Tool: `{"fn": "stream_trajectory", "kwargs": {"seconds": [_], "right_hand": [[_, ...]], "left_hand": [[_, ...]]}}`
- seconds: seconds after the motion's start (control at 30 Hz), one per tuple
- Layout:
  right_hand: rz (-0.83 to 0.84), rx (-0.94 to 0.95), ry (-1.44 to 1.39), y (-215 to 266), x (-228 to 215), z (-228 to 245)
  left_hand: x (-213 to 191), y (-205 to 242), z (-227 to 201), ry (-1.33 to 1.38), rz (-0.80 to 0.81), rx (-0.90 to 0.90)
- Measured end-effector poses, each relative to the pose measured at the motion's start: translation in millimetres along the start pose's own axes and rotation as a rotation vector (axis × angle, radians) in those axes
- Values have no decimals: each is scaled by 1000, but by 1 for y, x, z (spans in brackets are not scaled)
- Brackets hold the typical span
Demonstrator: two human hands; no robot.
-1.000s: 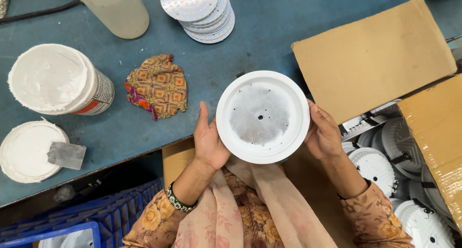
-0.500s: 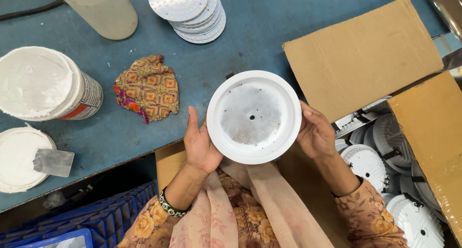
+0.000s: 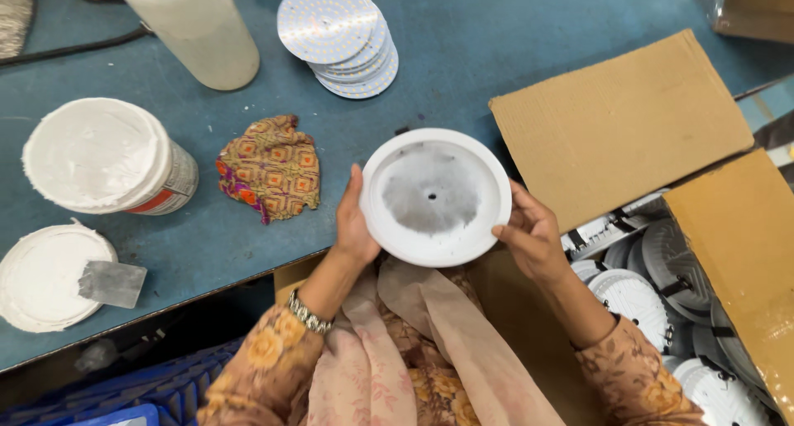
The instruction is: The person sits on the floor and applies a white paste to the inner surface of white circular plastic parts using a small metal spatula. The person repeatedly scoops paste from a container, spreads it on the parts, and stacks the finished parts on the table.
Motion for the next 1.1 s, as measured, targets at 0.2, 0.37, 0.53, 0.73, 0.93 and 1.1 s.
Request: {"fn": "stream_trajectory", "kwargs": {"seconds": [0.2, 0.37, 0.53, 0.73, 0.93, 1.1], "right_hand": [[-45, 13, -140, -71, 18, -5], [-18, 69, -260, -95, 22, -11], [-4, 69, -245, -90, 18, -13], [-12, 85, -203, -90, 22, -13], [-13, 93, -198, -88, 19, -14], [-6, 90, -181, -90, 17, -15]], "left_hand": [[-4, -60, -20, -46, 127, 204], [-7, -71, -25, -43, 97, 212], [-6, -71, -23, -74, 116, 200], [-2, -67, -27, -67, 103, 197], [-5, -69, -25, -49, 83, 148], [-9, -71, -24, -61, 53, 113]]}}
Point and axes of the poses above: each hand's wrist, its own y-axis away from the middle knuckle, its own x-axis out of the palm, z = x × y, the point moved 1 cm from there along -y, towards the middle knuckle, and after that the axes turned 8 degrees about -z, right-handed, at the moved point
